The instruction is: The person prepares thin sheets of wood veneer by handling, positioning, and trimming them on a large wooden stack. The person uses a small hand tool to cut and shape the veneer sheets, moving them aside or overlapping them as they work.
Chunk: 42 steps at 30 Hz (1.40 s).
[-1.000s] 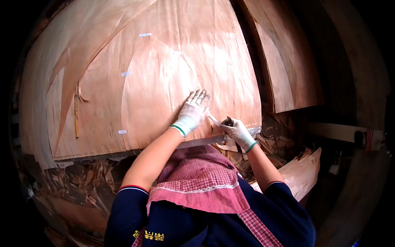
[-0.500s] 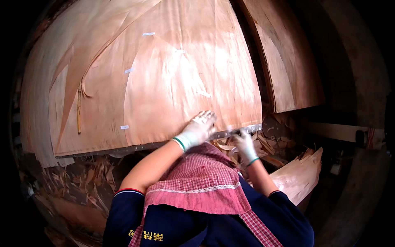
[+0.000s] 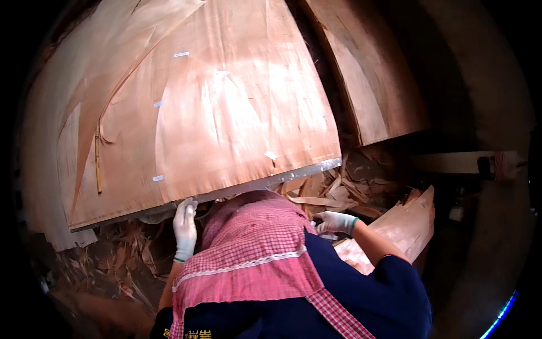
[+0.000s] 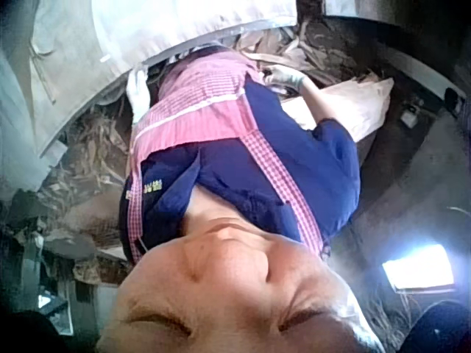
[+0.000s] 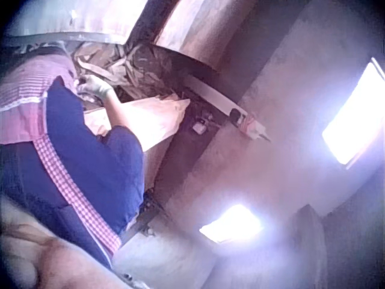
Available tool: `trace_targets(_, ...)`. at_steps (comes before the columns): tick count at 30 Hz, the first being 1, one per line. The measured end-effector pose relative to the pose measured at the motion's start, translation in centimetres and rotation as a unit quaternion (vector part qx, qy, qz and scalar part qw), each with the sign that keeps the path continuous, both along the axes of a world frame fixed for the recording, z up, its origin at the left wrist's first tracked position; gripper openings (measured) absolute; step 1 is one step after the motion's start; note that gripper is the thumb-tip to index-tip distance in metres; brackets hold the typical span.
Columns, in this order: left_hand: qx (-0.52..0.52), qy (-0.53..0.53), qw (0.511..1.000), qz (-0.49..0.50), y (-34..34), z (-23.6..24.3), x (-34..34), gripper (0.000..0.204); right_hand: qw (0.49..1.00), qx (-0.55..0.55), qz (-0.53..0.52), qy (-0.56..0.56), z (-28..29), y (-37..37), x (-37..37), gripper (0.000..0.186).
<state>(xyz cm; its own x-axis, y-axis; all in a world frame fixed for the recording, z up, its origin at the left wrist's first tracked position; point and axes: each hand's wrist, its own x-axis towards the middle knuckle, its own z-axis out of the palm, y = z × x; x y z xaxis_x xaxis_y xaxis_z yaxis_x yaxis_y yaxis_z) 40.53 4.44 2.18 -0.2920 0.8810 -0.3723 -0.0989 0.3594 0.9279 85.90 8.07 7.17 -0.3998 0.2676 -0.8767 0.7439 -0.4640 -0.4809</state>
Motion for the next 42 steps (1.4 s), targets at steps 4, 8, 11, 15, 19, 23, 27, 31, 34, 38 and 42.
trace_targets(4,-0.032,0.043,0.998,-0.024,0.0,1.0,0.2,0.033,0.986,0.110,0.117,0.036,-1.8,1.4,0.6,0.051)
trace_targets(8,-0.007,0.025,0.999,-0.025,0.8,1.8,0.7,0.032,0.867,0.357,-0.341,-0.071,-6.3,8.4,4.5,0.021)
trace_targets(11,-0.008,0.018,1.000,0.014,-1.0,0.2,-1.3,0.031,0.777,0.333,-0.520,-0.119,-2.8,13.9,1.0,0.017)
trace_targets(15,0.002,-0.008,1.000,0.024,-0.5,-0.4,-1.6,0.028,0.802,0.213,-0.558,0.011,-3.8,14.0,3.2,0.017)
trace_targets(19,-0.042,-0.030,0.997,0.061,-2.1,-0.6,-2.1,0.025,0.786,0.309,-0.535,-0.017,-3.3,15.0,4.0,0.022)
trace_targets(23,-0.063,-0.058,0.991,0.106,-3.9,-1.2,-2.0,0.024,0.752,0.352,-0.538,0.149,7.1,18.2,-1.7,0.025)
trace_targets(27,-0.082,-0.138,0.968,0.193,-2.8,-0.9,-2.3,0.026,0.712,0.368,-0.547,0.242,14.2,22.8,-3.1,0.015)
trace_targets(31,-0.017,-0.300,0.918,0.259,-1.3,-0.9,-3.4,0.023,0.699,0.396,-0.548,0.234,16.7,24.6,-5.1,0.012)
trace_targets(34,-0.016,-0.373,0.887,0.274,0.4,-0.8,-3.9,0.019,0.682,0.370,-0.561,0.289,17.8,25.5,-5.5,0.012)
trace_targets(38,-0.081,-0.285,0.897,0.329,2.5,-1.4,-3.5,0.015,0.696,0.370,-0.516,0.335,18.9,28.4,-3.8,0.015)
trace_targets(42,-0.046,-0.370,0.886,0.276,2.0,-2.1,-3.9,0.013,0.682,0.417,-0.489,0.349,21.6,29.2,-7.3,0.015)
